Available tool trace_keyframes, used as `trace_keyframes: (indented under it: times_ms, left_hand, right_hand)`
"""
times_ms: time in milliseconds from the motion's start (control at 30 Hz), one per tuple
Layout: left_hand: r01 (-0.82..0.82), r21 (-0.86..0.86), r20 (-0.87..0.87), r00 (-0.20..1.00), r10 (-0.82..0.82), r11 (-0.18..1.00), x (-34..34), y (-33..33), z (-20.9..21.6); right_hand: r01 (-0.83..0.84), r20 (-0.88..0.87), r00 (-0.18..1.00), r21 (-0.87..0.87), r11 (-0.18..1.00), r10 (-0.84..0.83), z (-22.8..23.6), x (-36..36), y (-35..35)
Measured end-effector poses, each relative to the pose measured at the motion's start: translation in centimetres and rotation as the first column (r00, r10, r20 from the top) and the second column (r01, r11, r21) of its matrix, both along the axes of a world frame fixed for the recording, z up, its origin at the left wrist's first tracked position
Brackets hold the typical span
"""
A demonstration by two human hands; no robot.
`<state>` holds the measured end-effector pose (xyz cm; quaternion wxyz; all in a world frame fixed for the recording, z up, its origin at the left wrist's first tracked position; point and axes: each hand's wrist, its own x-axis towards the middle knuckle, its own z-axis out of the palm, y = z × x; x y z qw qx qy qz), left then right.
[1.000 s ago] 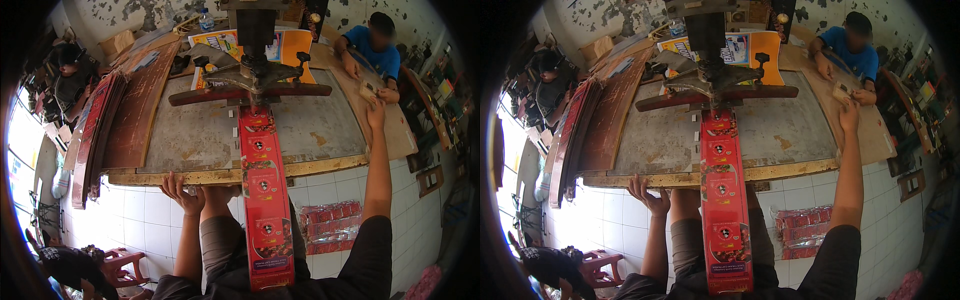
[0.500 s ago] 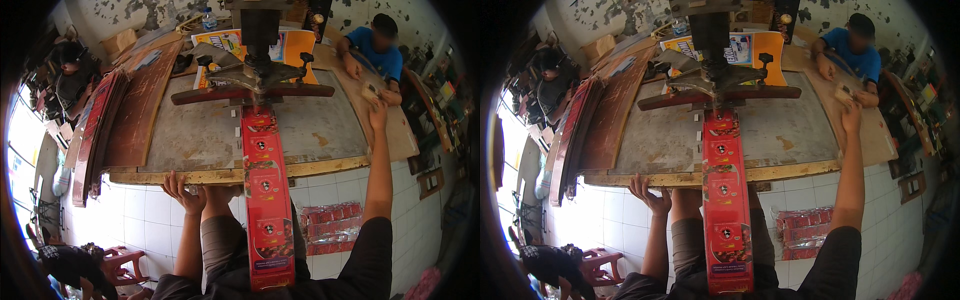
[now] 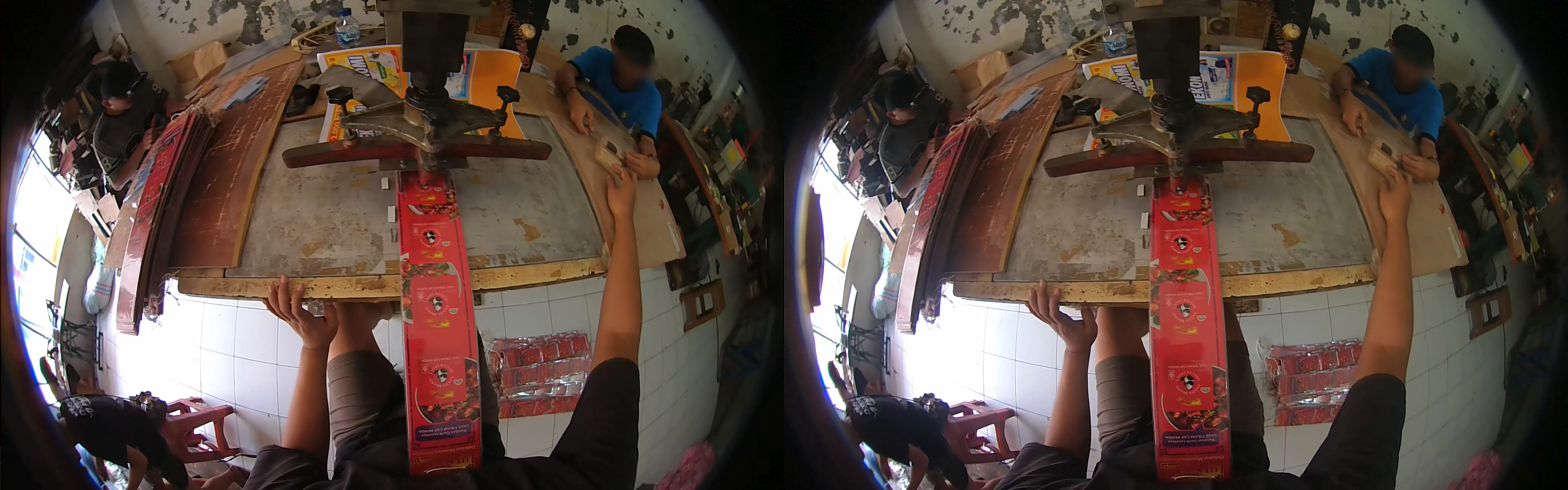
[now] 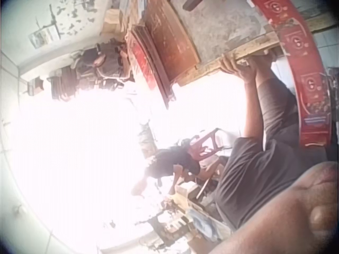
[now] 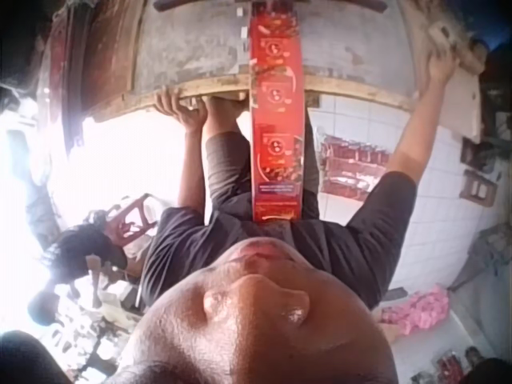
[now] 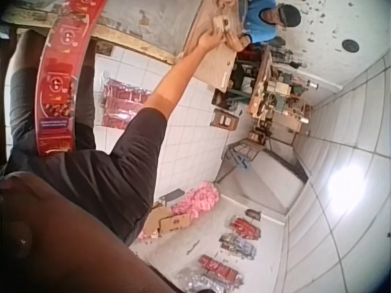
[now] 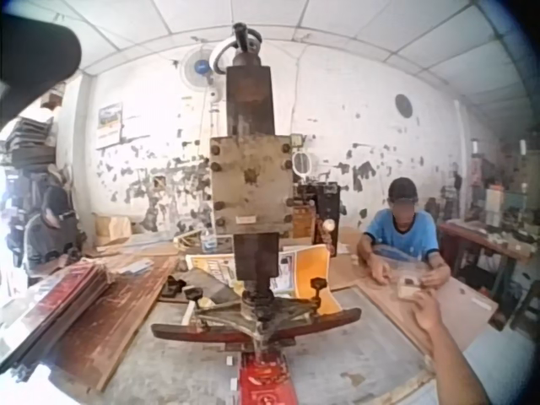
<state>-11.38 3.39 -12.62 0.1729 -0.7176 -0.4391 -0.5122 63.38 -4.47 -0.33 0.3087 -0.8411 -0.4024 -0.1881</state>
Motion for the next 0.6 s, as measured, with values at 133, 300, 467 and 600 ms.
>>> trace_keyframes:
  times_ms: [133, 300, 467, 600]
  left_hand:
    - [0.009, 0.014, 0.004, 1.0, -0.009, 1.0, 0.2, 0.2, -0.1]
    - [0.012, 0.013, 0.005, 1.0, -0.012, 1.0, 0.1, 0.1, 0.0]
    - [0.005, -0.009, -0.003, 1.0, -0.005, 1.0, 0.0, -0.1, 0.1]
    - [0.015, -0.006, -0.007, 1.0, -0.015, 1.0, -0.1, -0.1, 0.4]
  right_hand:
    - [-0.009, 0.011, 1.0, 0.004, 1.0, 0.009, -0.1, 0.6, -0.2]
    - [0.011, -0.005, 1.0, -0.007, 1.0, -0.011, 0.0, 0.4, 0.0]
    - [0.013, -0.028, 1.0, -0.023, 1.0, -0.014, 0.2, -0.1, 0.0]
    - [0.032, -0.034, 0.999, -0.038, 0.999, -0.033, 0.1, -0.1, 0.0]
